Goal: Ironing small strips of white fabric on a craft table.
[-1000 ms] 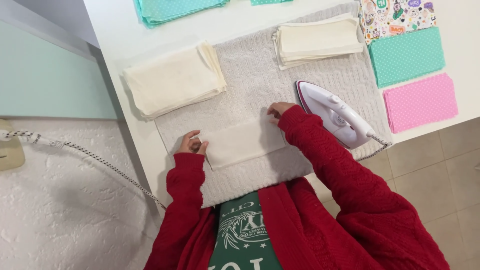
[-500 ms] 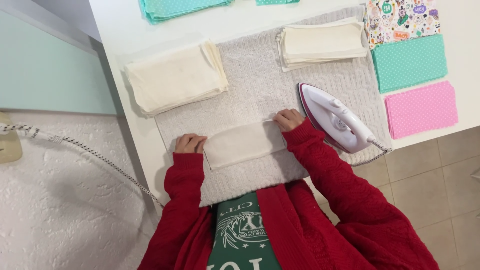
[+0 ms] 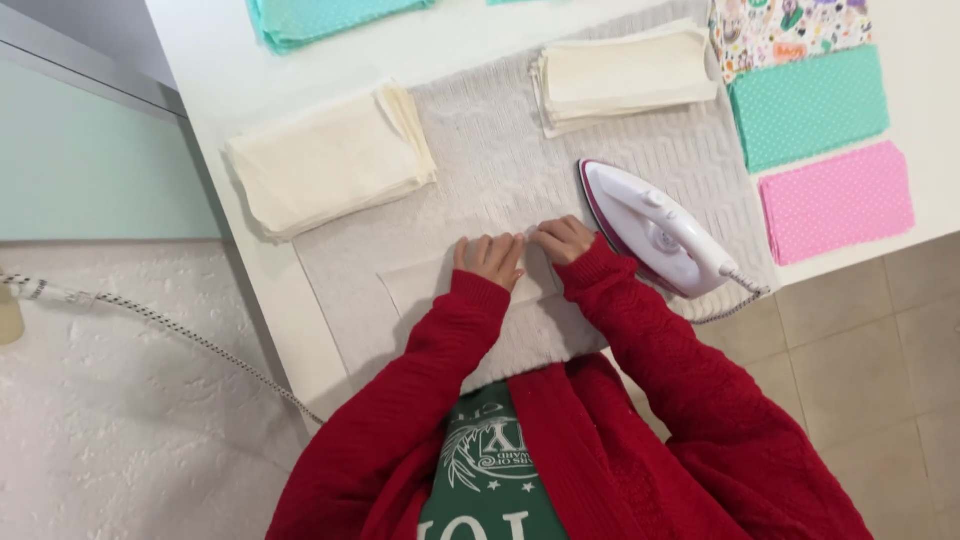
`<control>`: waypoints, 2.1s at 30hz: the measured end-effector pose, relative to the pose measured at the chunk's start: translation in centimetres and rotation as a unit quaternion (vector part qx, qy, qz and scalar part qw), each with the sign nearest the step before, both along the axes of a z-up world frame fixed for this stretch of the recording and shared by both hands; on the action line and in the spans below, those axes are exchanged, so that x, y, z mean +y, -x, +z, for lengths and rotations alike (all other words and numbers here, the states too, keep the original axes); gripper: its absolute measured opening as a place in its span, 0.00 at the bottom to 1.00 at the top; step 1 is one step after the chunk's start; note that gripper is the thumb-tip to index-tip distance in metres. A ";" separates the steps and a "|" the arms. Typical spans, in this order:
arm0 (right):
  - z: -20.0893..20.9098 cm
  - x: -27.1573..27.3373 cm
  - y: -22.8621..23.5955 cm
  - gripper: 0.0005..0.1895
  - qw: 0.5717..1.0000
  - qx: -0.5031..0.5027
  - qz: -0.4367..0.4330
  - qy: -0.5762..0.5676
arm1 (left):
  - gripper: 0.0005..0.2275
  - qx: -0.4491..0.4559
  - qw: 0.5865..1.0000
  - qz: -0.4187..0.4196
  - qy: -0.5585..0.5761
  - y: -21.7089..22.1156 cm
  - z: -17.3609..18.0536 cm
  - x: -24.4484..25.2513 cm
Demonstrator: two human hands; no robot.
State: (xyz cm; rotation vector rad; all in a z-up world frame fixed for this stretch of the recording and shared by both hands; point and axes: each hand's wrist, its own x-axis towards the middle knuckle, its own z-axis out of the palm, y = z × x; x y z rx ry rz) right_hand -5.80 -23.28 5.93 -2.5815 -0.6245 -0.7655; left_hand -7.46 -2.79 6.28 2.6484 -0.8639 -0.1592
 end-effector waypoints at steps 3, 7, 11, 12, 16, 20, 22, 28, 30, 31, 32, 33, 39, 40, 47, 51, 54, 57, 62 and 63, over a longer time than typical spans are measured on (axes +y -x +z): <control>-0.7 -0.2 -0.7 0.10 0.999 -0.031 0.013 -0.023 | 0.24 -0.044 0.999 -0.007 0.009 -0.1 -1.0 -0.1; 1.4 0.4 -0.8 0.10 0.998 -0.038 0.030 -0.028 | 0.24 -0.051 0.998 -0.004 -0.033 0.3 -1.0 -0.1; 1.8 0.1 -0.5 0.09 0.997 -0.050 0.047 -0.022 | 0.24 -0.043 0.998 -0.004 -0.044 0.4 -1.2 -0.2; 2.1 -0.5 -0.2 0.09 0.997 -0.050 0.047 -0.020 | 0.24 -0.044 0.998 -0.004 -0.043 0.4 -1.2 -0.2; 6.9 -4.9 -1.3 0.07 0.984 0.105 -0.048 0.134 | 0.25 0.013 0.996 -0.014 -0.082 -0.1 -1.5 -0.1; 15.2 -8.4 0.2 0.34 0.948 0.153 -0.228 0.162 | 0.25 0.063 0.993 -0.022 -0.102 0.0 -1.0 -0.1; 13.5 -10.5 0.5 0.34 0.915 0.289 -0.273 0.075 | 0.25 0.062 0.992 -0.021 -0.104 -0.1 -1.2 -0.2; 8.7 -13.4 -1.0 0.36 0.735 0.560 -0.345 0.166 | 0.25 0.006 0.998 -0.005 -0.068 0.5 -2.8 -0.2; 11.1 -12.2 -1.3 0.37 0.716 0.574 -0.344 0.198 | 0.25 0.008 0.998 -0.007 -0.061 0.2 -2.7 -0.2; 13.3 -10.8 -1.3 0.35 0.731 0.568 -0.283 0.251 | 0.25 -0.011 0.999 -0.003 -0.050 0.4 -2.6 -0.2; 15.4 -9.5 -1.2 0.34 0.741 0.557 -0.220 0.302 | 0.26 -0.030 0.999 0.000 -0.039 0.7 -2.5 -0.1; 15.6 -9.0 -1.1 0.34 0.739 0.560 -0.217 0.305 | 0.26 -0.024 0.999 0.003 -0.039 0.8 -2.7 0.0; 13.2 -9.6 -2.2 0.34 0.732 0.555 -0.089 0.386 | 0.26 -0.111 0.994 0.018 0.008 0.6 -4.2 -0.2; 13.1 -9.5 -2.2 0.34 0.728 0.560 -0.083 0.386 | 0.25 -0.120 0.992 0.022 0.015 0.7 -4.3 -0.2; 11.4 -9.6 -3.7 0.35 0.736 0.545 -0.070 0.395 | 0.24 -0.089 0.996 0.023 0.020 0.7 -2.8 0.8; 10.3 -10.1 -4.8 0.34 0.760 0.512 -0.028 0.400 | 0.25 -0.014 0.999 0.018 0.027 -0.6 1.5 3.1; 10.5 -9.7 -5.8 0.32 0.760 0.506 0.000 0.408 | 0.12 -0.173 0.975 0.064 0.128 -1.5 -2.0 3.0; 11.0 -8.8 -6.5 0.31 0.781 0.472 0.027 0.407 | 0.06 -0.223 0.959 0.072 0.160 -1.9 -4.1 3.1; 9.7 -8.8 -6.8 0.28 0.832 0.417 0.092 0.355 | 0.03 -0.251 0.947 0.071 0.187 -1.9 -4.7 3.9; 9.7 -8.6 -6.9 0.28 0.831 0.417 0.093 0.355 | 0.03 -0.251 0.947 0.072 0.187 -1.9 -4.6 4.1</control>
